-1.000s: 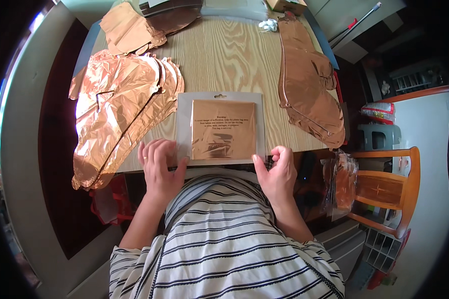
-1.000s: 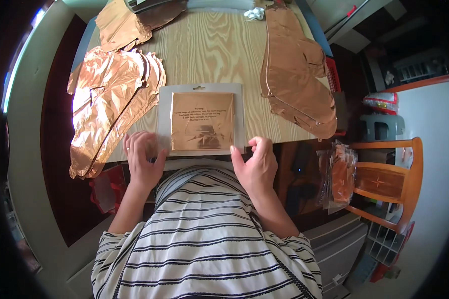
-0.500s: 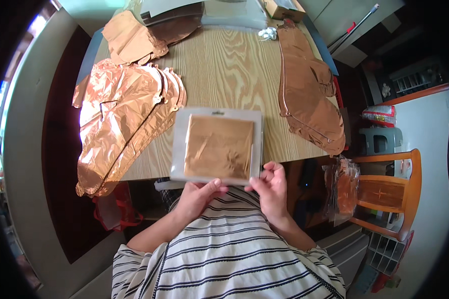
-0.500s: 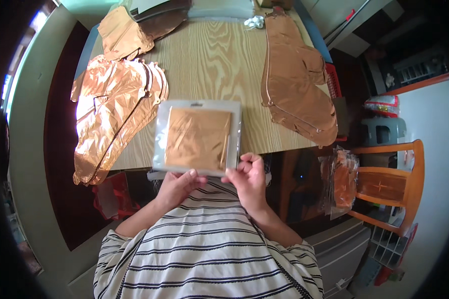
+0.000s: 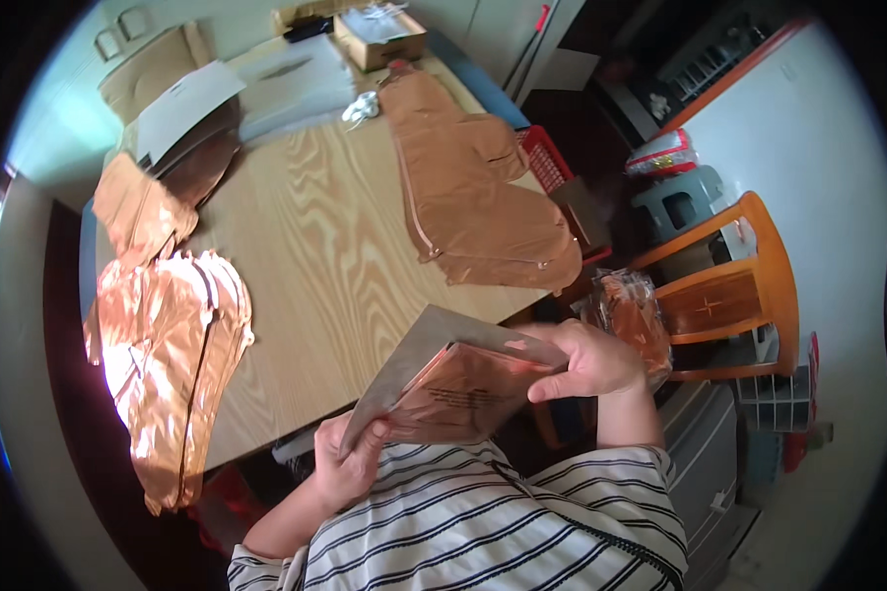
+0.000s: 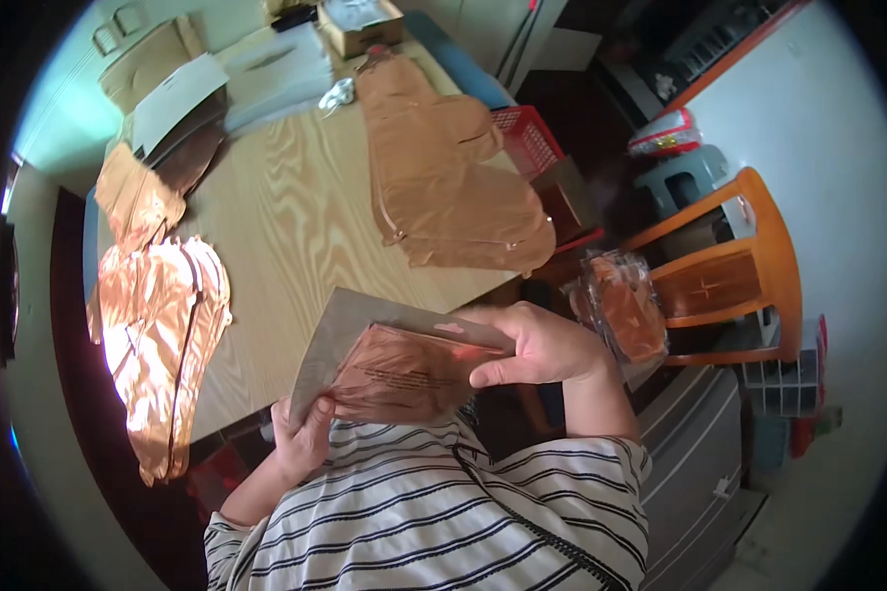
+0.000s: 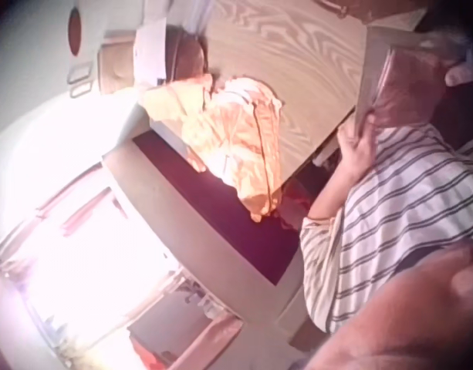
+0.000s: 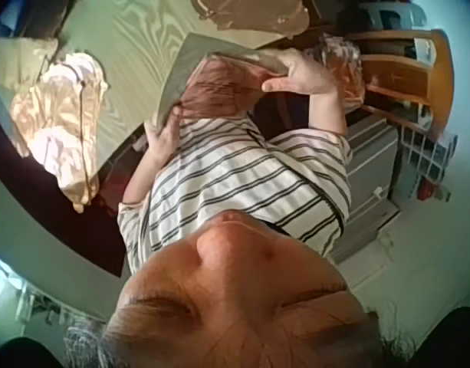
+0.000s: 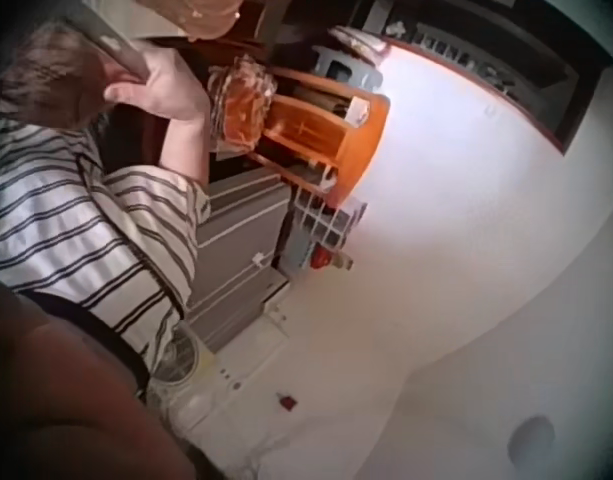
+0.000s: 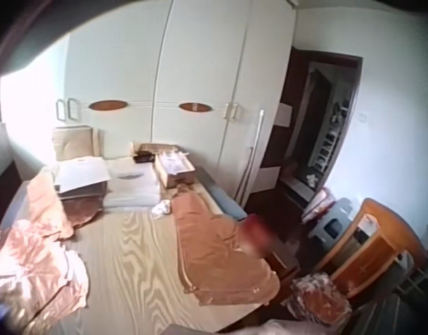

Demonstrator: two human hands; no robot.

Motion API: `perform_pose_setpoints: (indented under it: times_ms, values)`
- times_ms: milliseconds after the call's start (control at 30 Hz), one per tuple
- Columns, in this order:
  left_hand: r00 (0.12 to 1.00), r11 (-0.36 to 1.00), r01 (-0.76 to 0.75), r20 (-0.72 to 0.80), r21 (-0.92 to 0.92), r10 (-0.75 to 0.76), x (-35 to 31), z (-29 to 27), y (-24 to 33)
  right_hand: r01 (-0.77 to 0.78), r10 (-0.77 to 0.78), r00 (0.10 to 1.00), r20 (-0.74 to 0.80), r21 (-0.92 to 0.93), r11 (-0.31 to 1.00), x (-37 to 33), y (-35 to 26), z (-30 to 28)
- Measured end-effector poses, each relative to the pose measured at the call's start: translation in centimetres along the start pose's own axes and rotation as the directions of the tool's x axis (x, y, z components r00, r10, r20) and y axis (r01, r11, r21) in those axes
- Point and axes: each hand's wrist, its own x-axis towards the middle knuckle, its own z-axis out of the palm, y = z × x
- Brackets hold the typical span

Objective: Packaging and folding metallic foil balloons into plastic sleeves with card backings.

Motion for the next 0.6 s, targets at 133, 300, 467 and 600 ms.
perform_pose_setpoints:
  times_ms: [133, 300, 467, 600]
  values:
    - [0.98, 0.751, 0.162, 0.194, -0.64, -0.046, 3.0, 1.2, -0.1, 0.007, -0.283, 0.855, -0.434, -0.538, 0.843, -4.8, 0.3, -6.7]
    - [0.982, 0.887, 0.19, 0.074, -0.42, -0.175, 1.9, -2.9, -2.1, -0.192, -0.215, 0.169, -0.962, -0.246, 0.95, -6.0, 5.9, -21.7]
    - [0.975, 0.909, 0.19, -0.034, -0.371, -0.218, 0.6, -4.8, -2.0, -0.578, -0.105, 0.387, -0.916, -0.33, 0.746, 0.4, 27.1, -30.8]
    - [0.945, 0.921, 0.225, -0.159, -0.318, -0.286, 1.2, -5.1, -2.3, -0.652, -0.126, 0.303, -0.945, -0.302, 0.696, 5.1, 39.1, -31.5]
